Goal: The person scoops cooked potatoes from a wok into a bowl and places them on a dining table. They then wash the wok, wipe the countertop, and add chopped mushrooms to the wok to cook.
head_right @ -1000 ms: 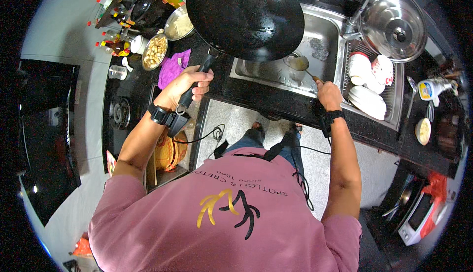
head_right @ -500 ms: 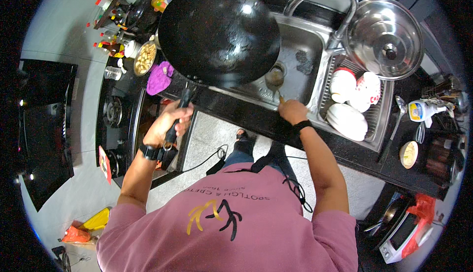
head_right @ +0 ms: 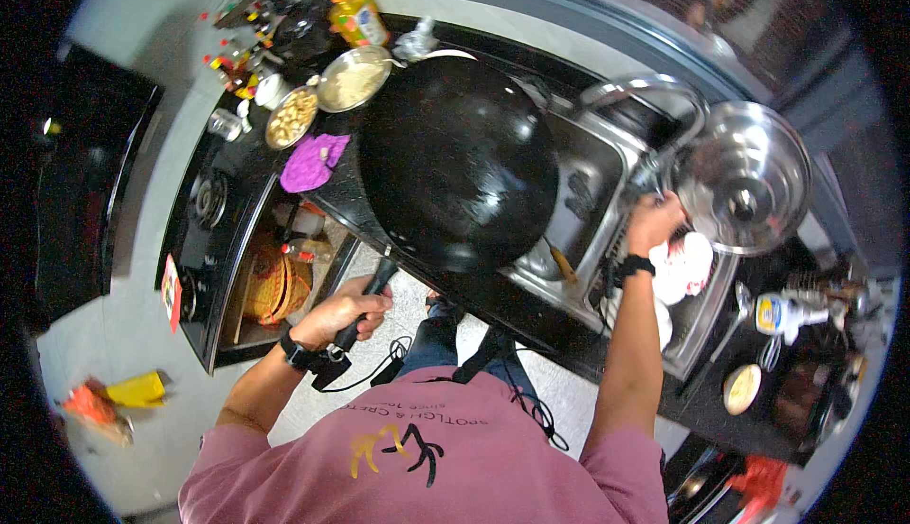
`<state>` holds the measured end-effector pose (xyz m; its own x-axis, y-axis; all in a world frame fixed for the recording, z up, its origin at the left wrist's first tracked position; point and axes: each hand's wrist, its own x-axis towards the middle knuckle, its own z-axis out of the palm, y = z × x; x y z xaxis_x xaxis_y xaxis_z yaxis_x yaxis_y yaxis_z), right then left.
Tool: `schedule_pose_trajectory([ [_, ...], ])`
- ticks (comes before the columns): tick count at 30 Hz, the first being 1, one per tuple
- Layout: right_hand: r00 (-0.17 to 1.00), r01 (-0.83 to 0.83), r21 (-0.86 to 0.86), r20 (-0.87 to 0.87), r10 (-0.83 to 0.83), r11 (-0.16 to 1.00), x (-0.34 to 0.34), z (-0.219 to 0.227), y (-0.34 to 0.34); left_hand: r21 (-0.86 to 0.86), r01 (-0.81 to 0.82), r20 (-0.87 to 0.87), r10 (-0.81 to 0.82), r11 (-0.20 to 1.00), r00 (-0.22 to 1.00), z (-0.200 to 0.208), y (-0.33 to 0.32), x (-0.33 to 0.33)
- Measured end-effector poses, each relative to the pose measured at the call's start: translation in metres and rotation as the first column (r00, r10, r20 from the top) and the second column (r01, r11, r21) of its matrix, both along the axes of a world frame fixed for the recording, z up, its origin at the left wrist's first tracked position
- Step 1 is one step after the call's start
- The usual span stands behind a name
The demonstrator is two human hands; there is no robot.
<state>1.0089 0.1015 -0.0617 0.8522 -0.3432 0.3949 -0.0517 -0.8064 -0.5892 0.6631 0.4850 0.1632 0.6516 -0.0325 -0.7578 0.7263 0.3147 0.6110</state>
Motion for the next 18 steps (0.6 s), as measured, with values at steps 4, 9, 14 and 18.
schedule_pose_trajectory([
  [4, 0.963, -0.181, 0.174, -0.168, 0.21, 0.968, 0.028, -0.006, -0.023, -0.088, 0.003, 0.021, -0.001, 0.996, 1.0, -0.013, -0.01, -0.002],
  [9, 0.925, -0.316, 0.129, -0.18, 0.335, 0.94, 0.018, -0.015, -0.02, -0.158, 0.049, 0.055, -0.041, 0.986, 0.998, -0.037, -0.021, 0.007],
  [14, 0.855, -0.481, 0.077, -0.178, 0.486, 0.873, 0.004, -0.004, -0.019, -0.121, 0.113, 0.082, -0.103, 0.986, 0.991, -0.061, -0.025, 0.017],
  [18, 0.843, -0.48, 0.215, -0.155, 0.515, 0.85, -0.005, 0.005, -0.025, -0.13, 0.12, 0.077, -0.111, 0.984, 0.991, -0.065, -0.023, 0.021],
])
